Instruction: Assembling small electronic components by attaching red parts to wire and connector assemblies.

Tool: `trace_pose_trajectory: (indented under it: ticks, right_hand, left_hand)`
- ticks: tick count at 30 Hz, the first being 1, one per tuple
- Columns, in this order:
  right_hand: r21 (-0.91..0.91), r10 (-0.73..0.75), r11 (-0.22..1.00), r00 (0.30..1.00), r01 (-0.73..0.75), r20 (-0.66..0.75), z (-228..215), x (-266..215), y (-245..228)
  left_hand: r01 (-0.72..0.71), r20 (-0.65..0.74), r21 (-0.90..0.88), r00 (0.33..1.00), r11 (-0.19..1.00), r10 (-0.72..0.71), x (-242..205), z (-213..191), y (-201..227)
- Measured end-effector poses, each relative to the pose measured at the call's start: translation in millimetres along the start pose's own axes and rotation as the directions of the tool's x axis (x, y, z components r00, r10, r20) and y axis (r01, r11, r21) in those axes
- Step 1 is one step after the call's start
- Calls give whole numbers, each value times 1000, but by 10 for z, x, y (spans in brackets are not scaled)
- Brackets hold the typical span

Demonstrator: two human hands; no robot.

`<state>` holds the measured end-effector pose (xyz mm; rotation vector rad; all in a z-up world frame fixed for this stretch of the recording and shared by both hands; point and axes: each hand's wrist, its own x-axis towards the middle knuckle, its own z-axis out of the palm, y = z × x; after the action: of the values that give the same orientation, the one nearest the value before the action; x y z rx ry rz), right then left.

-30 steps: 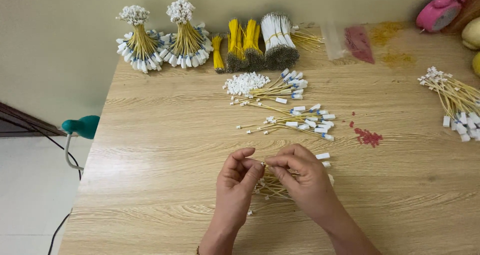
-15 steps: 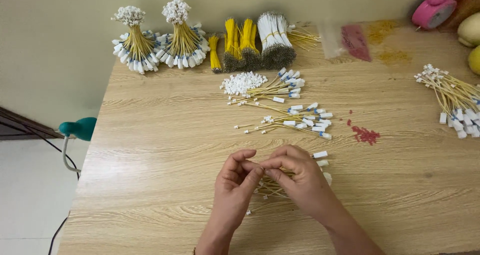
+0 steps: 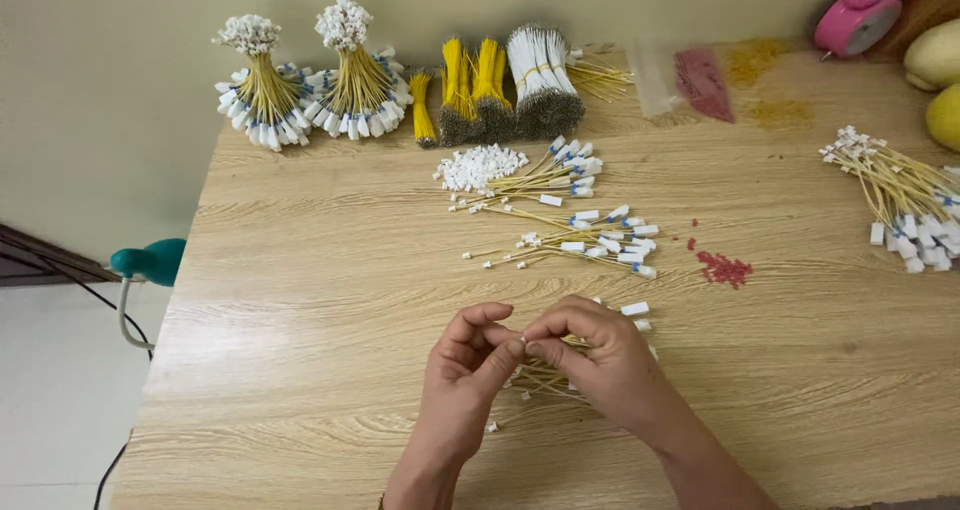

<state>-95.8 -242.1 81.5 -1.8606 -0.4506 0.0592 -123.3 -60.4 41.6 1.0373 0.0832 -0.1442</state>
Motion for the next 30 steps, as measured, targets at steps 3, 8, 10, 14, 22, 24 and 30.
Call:
trace_pose_trajectory:
  ticks: [3, 8, 10, 14, 22, 24, 30]
  right_hand:
    - [-21, 38, 999, 998, -37, 43, -41, 19, -63]
    - [-40, 65, 997, 993, -62, 102, -79, 59, -101]
    - [-59, 55, 997, 990, -48, 127, -82, 62, -60]
    - [57, 107, 992, 988, -113, 111, -43, 50, 6]
    - [31, 272, 962, 961, -271, -48, -173, 73, 237]
    - [-44, 274, 957, 946, -286, -174, -262, 69, 239]
    - [-93, 231, 959, 929, -268, -288, -397, 9, 249]
  left_hand:
    - [13, -16, -29, 1000, 999, -13, 15, -9, 9]
    - [8, 5, -12, 1000, 1000, -8, 7, -40, 15]
    - [-6, 13, 11, 1000, 1000, 5, 8, -45, 18]
    - [15, 9, -10, 1000, 1000, -15, 28, -53, 10]
    - [13, -125, -56, 992, 998, -20, 147, -216, -64]
    - [-50, -172, -34, 984, 998, 43, 162, -284, -111]
    - [-111, -193, -30, 976, 993, 103, 161, -329, -75]
